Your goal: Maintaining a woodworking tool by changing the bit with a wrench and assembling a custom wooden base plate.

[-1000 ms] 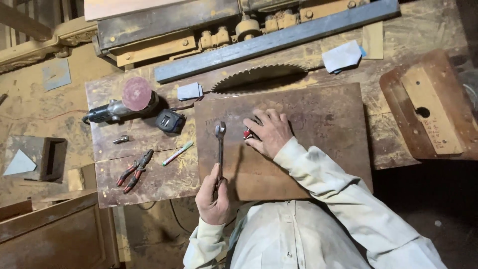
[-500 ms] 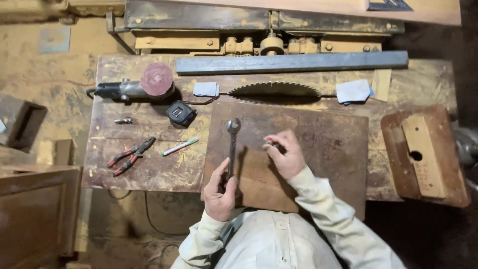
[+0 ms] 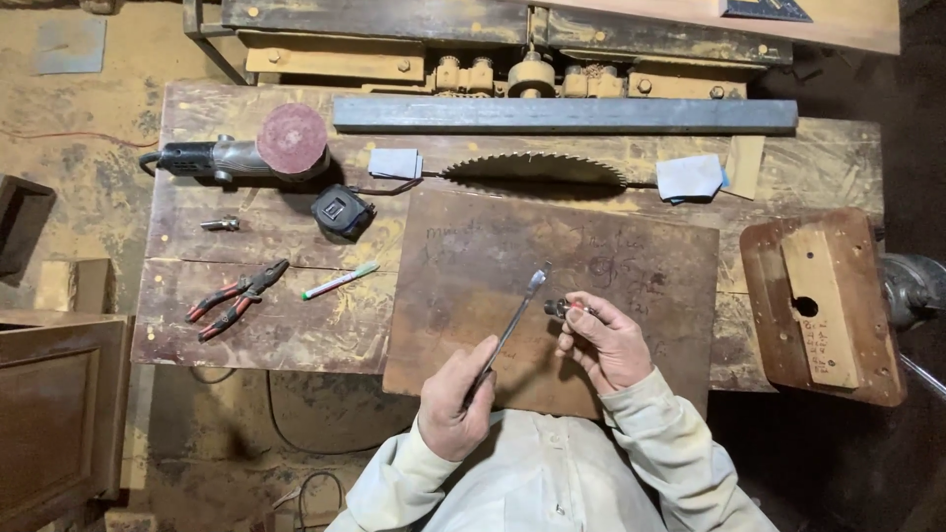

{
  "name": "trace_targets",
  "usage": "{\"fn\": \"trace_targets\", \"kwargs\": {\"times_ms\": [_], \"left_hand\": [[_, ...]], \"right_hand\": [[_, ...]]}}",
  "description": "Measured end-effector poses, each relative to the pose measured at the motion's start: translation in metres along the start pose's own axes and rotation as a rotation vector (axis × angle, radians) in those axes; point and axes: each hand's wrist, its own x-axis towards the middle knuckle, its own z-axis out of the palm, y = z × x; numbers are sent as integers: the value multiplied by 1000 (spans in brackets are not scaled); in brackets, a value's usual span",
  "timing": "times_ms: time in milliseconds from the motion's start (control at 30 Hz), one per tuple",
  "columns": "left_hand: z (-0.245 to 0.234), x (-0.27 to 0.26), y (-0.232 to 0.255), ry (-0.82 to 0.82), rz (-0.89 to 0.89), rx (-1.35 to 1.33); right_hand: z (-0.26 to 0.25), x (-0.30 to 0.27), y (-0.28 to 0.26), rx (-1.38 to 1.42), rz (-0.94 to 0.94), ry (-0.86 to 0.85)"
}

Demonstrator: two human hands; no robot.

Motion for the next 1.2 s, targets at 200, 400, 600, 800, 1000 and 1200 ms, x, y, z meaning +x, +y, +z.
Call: {"fn": "trace_targets", "kwargs": {"times_ms": [200,400,600,800,1000,1200], "left_hand": [[-4,-13,-6,-152,112,213],[-7,-12,-1,-235,184,350],[-12,-15,15,-351,-305,116],[-19,-9,30,-290,248,355],[-21,-27,-11,-396,210,471],[-30,-14,44,-415,-587,136]], "right_hand": [[-12,-6,-3,34,-14,-10],[-2,-12,0,-16,-110,-52],[14,-25,-2,-118,-214,8],[8,-16,16,-176,-283,-63],[20,-24,5,-120,-310,-6],[21,-21,11,-138,-198,64]]}}
